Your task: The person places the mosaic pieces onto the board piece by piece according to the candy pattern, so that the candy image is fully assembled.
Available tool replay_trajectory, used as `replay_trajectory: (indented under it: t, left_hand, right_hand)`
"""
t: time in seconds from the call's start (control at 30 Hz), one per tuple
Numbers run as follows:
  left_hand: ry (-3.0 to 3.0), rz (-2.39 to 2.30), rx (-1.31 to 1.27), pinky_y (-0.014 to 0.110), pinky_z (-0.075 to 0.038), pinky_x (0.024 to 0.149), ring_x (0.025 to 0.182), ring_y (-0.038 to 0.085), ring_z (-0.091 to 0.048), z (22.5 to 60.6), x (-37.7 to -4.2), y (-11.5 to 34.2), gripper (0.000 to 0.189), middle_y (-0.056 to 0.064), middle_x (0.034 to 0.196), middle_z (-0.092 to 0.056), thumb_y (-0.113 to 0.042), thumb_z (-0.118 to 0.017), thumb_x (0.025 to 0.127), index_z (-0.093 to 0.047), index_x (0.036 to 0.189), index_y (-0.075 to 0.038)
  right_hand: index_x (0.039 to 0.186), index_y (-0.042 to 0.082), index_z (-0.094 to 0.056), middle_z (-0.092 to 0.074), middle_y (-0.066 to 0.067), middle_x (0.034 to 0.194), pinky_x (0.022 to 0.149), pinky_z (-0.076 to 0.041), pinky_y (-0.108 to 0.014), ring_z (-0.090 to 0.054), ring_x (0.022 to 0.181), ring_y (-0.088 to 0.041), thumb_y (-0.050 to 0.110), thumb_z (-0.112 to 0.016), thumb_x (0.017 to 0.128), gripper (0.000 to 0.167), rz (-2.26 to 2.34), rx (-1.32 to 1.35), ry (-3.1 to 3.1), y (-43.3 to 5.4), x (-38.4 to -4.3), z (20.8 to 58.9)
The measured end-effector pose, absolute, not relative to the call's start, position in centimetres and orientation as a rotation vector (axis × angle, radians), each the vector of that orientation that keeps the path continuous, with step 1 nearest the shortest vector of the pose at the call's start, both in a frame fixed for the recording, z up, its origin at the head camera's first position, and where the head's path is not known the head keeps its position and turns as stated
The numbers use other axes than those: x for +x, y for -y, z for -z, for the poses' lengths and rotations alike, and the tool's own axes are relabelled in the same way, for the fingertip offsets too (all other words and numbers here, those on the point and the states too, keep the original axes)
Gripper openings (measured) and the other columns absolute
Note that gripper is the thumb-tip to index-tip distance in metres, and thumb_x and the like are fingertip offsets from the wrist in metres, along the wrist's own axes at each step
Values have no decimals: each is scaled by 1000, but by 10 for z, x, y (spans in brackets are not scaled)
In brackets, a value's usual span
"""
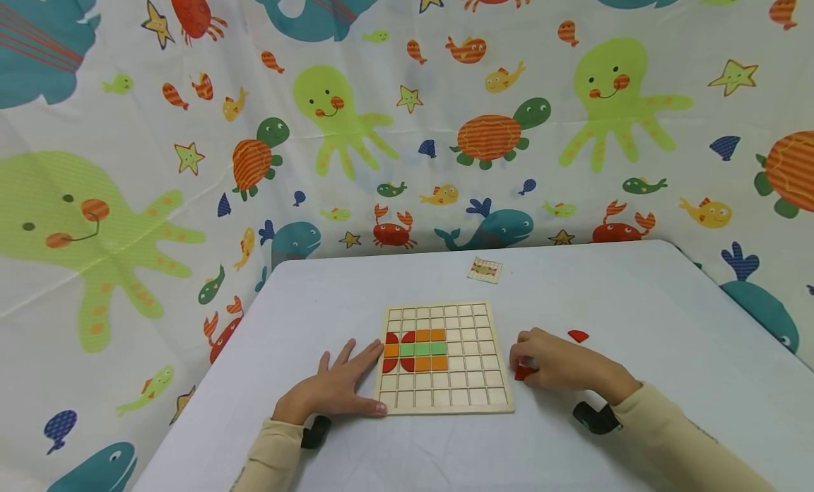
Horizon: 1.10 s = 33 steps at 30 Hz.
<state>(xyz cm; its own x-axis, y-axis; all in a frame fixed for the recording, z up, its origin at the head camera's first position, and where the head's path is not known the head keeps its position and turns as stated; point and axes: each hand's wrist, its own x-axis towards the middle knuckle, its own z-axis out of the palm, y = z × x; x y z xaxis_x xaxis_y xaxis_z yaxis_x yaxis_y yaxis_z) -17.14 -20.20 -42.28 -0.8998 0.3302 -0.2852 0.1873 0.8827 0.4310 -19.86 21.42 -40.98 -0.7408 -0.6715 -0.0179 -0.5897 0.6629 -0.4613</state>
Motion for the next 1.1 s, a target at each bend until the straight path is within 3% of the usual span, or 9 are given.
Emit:
replay_trajectory:
  t: [0.17, 0.47, 1.1]
  left_hand:
    - [-2696, -569, 375, 73, 8, 122, 163, 42, 0, 424, -172, 202, 116, 4, 177, -23, -59, -89, 80, -29, 171, -19]
    - [-2692, -573, 382, 73, 7, 122, 163, 42, 0, 426, -171, 203, 116, 3, 177, -23, -59, -88, 80, -29, 172, -19]
    - [-2693, -564, 377, 73, 8, 122, 163, 41, 0, 423, -171, 202, 116, 3, 177, -23, -60, -87, 79, -29, 172, -20]
  right_hand:
    - [101, 17, -78, -63, 12, 93, 77, -57, -30, -55, 88, -13, 1, -84, 90, 20, 667, -1048, -2699, -215, -202, 409]
    - [106, 1, -79, -73, 2, 95, 74, -61, -28, -64, 78, -12, -10, -66, 96, 19, 899, -999, -2764, -217, -225, 399]
    - [110, -1, -80, -72, 0, 92, 70, -58, -29, -64, 73, -16, -2, -69, 101, 14, 1095, -875, -2646, -183, -254, 401]
